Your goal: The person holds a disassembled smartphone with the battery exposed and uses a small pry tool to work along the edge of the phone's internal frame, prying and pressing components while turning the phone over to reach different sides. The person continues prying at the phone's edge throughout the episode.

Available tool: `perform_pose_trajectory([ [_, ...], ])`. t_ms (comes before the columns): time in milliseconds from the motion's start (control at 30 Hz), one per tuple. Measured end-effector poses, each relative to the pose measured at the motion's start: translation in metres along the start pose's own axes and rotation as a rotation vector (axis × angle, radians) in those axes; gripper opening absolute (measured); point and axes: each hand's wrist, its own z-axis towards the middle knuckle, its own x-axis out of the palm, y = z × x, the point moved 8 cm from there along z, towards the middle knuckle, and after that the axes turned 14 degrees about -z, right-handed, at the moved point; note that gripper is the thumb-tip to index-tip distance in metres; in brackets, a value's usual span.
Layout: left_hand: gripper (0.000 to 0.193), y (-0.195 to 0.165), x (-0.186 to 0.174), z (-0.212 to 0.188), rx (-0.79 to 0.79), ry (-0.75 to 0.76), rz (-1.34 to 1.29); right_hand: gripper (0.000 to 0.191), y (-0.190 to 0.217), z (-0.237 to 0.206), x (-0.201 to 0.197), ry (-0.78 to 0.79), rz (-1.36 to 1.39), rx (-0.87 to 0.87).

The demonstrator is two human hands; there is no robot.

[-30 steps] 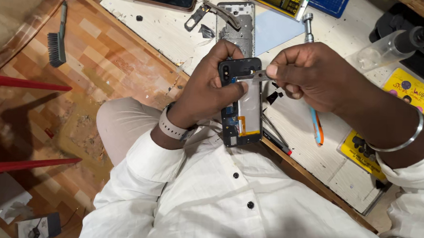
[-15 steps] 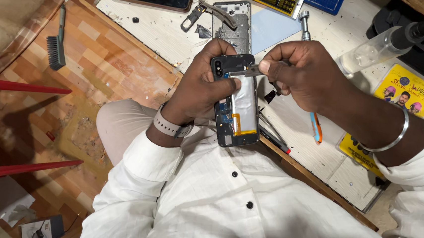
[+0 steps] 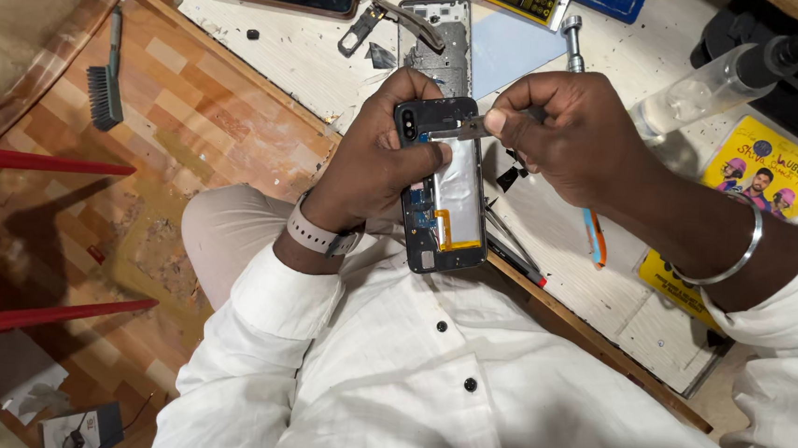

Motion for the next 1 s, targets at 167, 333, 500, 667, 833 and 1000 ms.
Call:
perform_pose_trajectory([
  [167,0.035,-0.003,0.002,0.001,-0.004,-0.012,0.043,0.017,-0.018,0.004,0.007,0.082,0.242,0.162],
  [333,0.034,-0.002,0.000,0.000,-0.012,-0.062,0.150,0.017,-0.028,0.007,0.013,0.161,0.504,0.236],
  [500,0.036,0.004,-0.004,0.002,-0.010,-0.053,0.043,0.019,-0.029,0.007,0.005,0.082,0.229,0.140],
  [667,0.037,0.001,-0.006,0.004,0.040,-0.022,0.080,0.020,-0.022,0.010,0.003,0.057,0.171,0.135],
  [833,0.038,0.007,-0.012,0.006,-0.010,-0.055,-0.026,0.021,-0.014,0.015,0.003,0.101,0.202,0.129],
  [1000,0.039,0.009,-0.013,0.007,0.022,-0.056,-0.048,0.023,-0.001,0.011,-0.005,-0.004,-0.140,0.065],
])
